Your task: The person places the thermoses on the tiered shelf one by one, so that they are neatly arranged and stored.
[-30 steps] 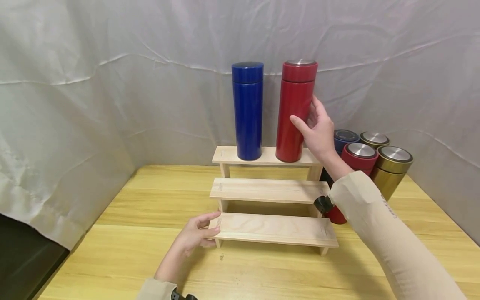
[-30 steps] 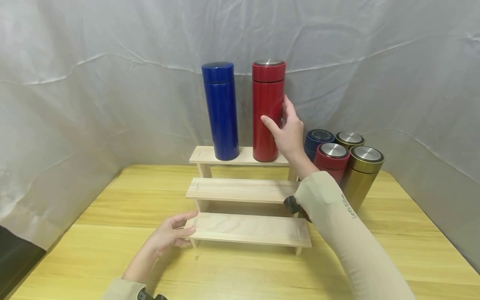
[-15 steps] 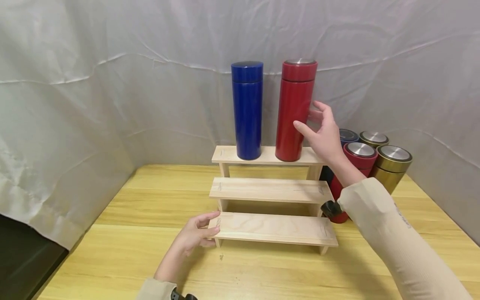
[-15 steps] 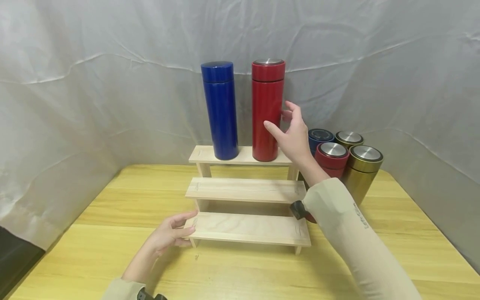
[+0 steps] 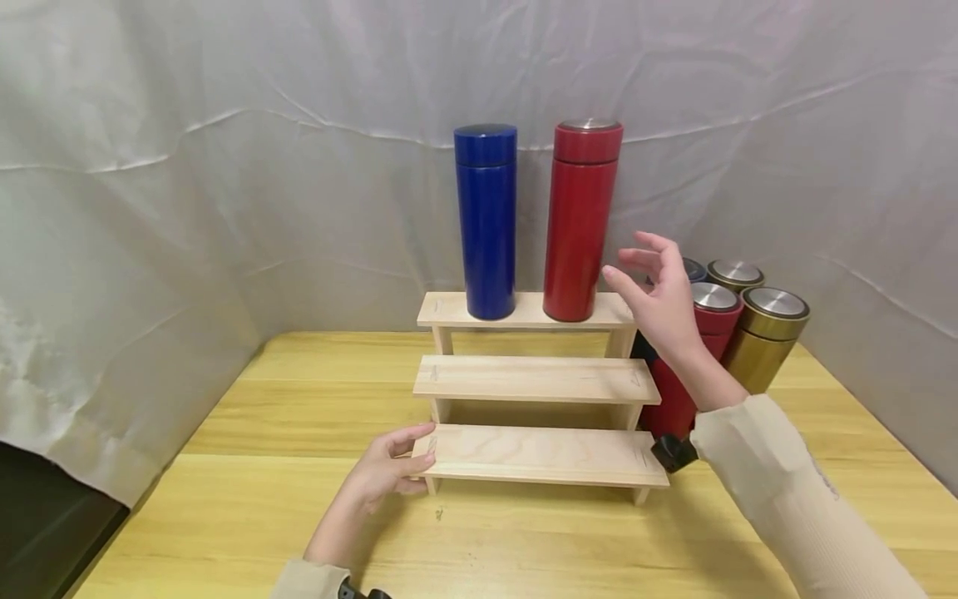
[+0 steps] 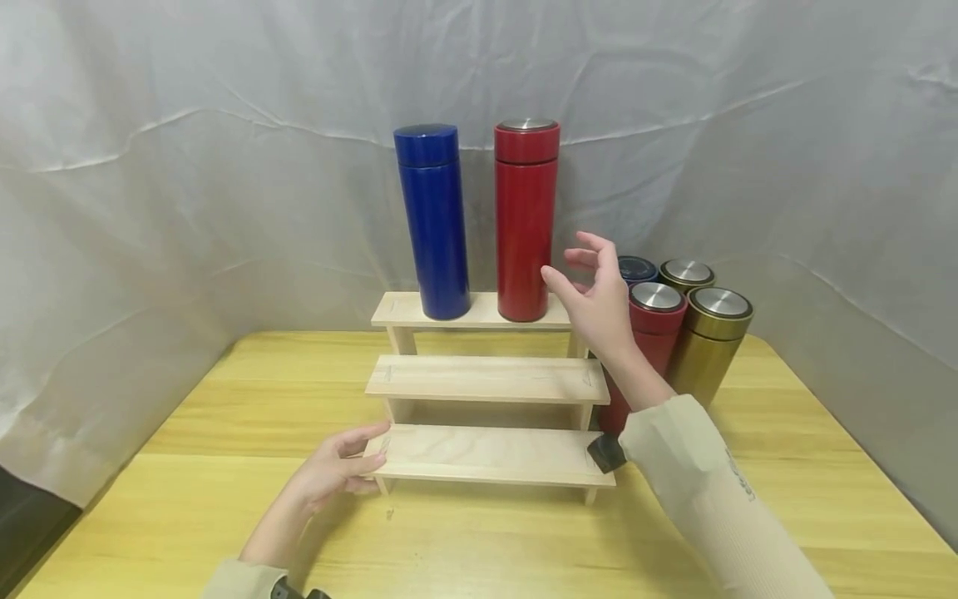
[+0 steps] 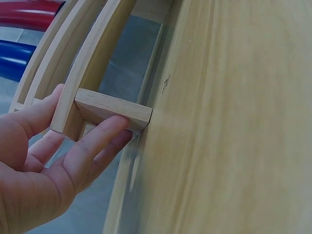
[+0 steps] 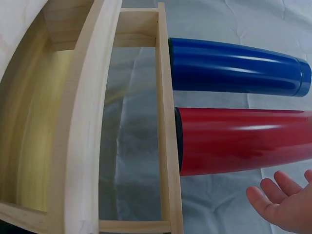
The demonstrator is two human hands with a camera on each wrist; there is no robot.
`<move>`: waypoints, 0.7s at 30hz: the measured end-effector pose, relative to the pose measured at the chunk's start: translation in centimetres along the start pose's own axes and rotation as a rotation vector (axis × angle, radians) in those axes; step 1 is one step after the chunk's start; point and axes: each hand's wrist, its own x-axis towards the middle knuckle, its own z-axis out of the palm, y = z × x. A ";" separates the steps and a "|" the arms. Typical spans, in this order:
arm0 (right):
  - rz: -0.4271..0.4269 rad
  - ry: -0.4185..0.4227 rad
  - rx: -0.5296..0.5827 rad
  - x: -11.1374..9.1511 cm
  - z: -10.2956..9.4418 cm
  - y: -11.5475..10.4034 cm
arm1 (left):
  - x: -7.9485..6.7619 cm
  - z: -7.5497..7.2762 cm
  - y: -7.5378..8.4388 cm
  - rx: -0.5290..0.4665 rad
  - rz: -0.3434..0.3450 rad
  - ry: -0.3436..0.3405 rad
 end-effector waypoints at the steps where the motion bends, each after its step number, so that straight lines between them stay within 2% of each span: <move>1: -0.007 0.014 0.010 -0.2 -0.1 0.1 | 0.0 0.0 0.0 -0.001 0.002 -0.003; 8: -0.053 0.109 0.060 -1.4 -0.7 0.3 | -0.1 0.0 0.1 -0.008 -0.001 0.001; 12: -0.077 0.126 0.104 -1.9 -1.1 1.0 | -0.1 0.0 0.0 -0.007 -0.001 -0.003; 14: -0.093 0.115 0.202 -1.7 -1.6 3.2 | -0.1 0.0 0.0 -0.013 -0.004 -0.003; 19: -0.198 0.082 0.369 0.1 -3.2 13.8 | 0.0 0.0 -0.1 -0.040 -0.024 0.005; 21: -0.185 0.084 0.368 -0.2 -3.5 14.4 | 0.0 0.0 -0.1 -0.042 -0.024 0.008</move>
